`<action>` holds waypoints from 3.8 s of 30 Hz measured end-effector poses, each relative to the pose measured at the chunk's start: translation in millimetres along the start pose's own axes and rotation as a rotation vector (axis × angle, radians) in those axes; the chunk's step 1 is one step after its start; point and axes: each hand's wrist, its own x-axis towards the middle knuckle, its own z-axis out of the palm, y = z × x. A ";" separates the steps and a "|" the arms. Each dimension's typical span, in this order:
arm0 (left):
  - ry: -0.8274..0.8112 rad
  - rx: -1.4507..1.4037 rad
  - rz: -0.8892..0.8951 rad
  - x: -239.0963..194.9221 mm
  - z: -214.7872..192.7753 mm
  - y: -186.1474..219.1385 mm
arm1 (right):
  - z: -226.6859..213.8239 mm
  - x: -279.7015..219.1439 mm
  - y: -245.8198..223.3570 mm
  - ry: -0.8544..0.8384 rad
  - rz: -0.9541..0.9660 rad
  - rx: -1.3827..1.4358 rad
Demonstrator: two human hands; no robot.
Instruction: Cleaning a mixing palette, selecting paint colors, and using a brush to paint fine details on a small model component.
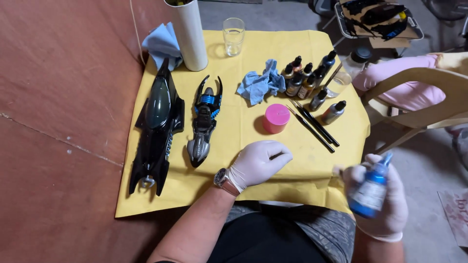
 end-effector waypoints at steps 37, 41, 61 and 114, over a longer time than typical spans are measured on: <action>-0.017 0.019 0.011 4.4 9.4 -7.1 | -21.2 -22.1 4.1 0.291 0.321 0.245; -0.015 0.012 0.025 4.4 9.8 -5.8 | -9.7 -22.8 -3.9 0.104 -0.075 -0.393; -0.009 0.019 0.057 3.5 9.6 -9.1 | 8.4 -11.3 -6.2 0.597 0.464 -0.019; -0.040 0.013 0.033 1.7 3.7 -0.3 | -0.5 -21.1 -1.2 0.112 0.156 0.040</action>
